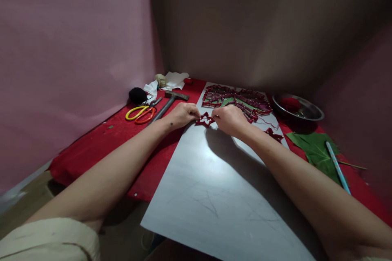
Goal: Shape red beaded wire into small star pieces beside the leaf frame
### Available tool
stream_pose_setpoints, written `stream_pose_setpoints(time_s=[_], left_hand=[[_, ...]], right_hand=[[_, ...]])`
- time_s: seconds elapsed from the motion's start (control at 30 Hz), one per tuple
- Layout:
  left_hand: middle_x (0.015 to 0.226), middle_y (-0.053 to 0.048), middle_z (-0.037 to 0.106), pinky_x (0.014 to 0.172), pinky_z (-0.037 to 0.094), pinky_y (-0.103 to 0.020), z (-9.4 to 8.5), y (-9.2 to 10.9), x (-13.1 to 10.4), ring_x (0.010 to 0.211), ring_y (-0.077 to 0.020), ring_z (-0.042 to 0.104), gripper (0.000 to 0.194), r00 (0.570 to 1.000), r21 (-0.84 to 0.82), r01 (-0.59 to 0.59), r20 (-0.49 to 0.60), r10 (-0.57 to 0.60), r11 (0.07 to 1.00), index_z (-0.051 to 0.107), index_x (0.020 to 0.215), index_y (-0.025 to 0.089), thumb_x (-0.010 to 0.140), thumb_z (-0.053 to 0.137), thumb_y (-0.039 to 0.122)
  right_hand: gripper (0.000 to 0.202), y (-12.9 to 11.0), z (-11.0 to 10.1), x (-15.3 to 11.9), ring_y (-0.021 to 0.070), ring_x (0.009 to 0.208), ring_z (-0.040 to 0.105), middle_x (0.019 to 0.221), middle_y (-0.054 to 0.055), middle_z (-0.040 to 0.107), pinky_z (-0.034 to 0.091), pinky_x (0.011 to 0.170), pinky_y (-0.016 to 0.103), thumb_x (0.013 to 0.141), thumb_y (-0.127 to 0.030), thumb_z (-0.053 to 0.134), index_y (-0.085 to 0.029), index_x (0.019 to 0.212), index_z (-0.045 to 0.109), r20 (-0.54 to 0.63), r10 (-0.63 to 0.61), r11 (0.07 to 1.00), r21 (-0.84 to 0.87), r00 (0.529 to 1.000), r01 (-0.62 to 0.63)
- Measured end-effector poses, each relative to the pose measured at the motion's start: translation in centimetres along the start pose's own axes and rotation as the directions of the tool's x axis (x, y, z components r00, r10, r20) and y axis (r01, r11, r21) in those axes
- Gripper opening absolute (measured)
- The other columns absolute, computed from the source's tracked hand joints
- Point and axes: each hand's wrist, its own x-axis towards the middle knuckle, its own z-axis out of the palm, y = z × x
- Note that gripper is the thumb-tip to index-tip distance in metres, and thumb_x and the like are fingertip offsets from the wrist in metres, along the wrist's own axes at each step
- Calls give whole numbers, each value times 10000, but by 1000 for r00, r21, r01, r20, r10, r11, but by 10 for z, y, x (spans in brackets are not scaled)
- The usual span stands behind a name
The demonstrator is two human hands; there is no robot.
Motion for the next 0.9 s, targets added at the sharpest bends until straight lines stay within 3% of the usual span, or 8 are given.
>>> stream_pose_setpoints(time_s=[0.13, 0.23, 0.4, 0.57, 0.7, 0.8, 0.9], left_hand=[[699, -7, 610, 639, 429, -199, 1, 1, -3, 674, -102, 568, 126, 1000, 81, -15, -23, 16, 997, 690, 691, 159, 687, 582, 94], [784, -33, 594, 660, 434, -208, 2, 0, -13, 709, -105, 556, 208, 993, 217, -117, -6, 121, 969, 705, 840, 158, 764, 522, 96], [973, -89, 556, 769, 429, -269, 1, -5, -34, 911, -166, 495, 439, 954, 466, -298, 116, 277, 833, 567, 1184, 189, 807, 405, 35], [1030, -80, 524, 758, 413, -262, -1, -11, -40, 917, -161, 481, 467, 956, 515, -293, 165, 242, 806, 517, 1233, 236, 823, 389, 53], [1016, -84, 510, 732, 397, -268, 0, -8, -40, 857, -157, 478, 464, 961, 579, -277, 174, 216, 767, 494, 1259, 229, 837, 377, 76], [970, -87, 510, 706, 378, -282, 0, -1, -42, 813, -166, 461, 410, 963, 643, -269, 166, 212, 717, 497, 1247, 212, 884, 324, 132], [944, -85, 504, 684, 358, -289, 0, 5, -44, 783, -172, 449, 402, 966, 663, -255, 154, 206, 703, 488, 1253, 219, 903, 301, 163]], right_hand=[[340, 3, 5, 11, 172, 750, 603, 797, 21, 708, 383, 632, 261, 704, -151, 465, -266, 889, 725, 13, 75, 981, 176, 997, -76], [375, 3, 10, 13, 172, 768, 612, 812, 10, 713, 395, 650, 257, 690, -126, 463, -280, 900, 733, 10, 89, 974, 210, 996, -89], [357, -1, 11, 10, 196, 757, 610, 828, 21, 712, 372, 615, 286, 738, -171, 460, -310, 928, 728, 38, 36, 999, 37, 999, -38], [291, -11, 5, 12, 200, 708, 593, 778, 78, 689, 336, 590, 294, 751, -165, 470, -245, 873, 722, 105, -72, 985, -151, 992, 87], [270, -10, 3, 23, 186, 677, 575, 765, 97, 676, 318, 573, 289, 770, -153, 459, -196, 883, 700, 80, -88, 981, -168, 993, 100], [226, -3, -1, 31, 167, 666, 554, 737, 77, 664, 320, 566, 281, 762, -155, 485, -188, 807, 704, 58, -45, 999, -15, 997, 46], [122, 3, -5, 33, 124, 563, 495, 589, 27, 598, 328, 531, 263, 708, -166, 574, -176, 657, 684, 135, 75, 944, 310, 988, -114]])
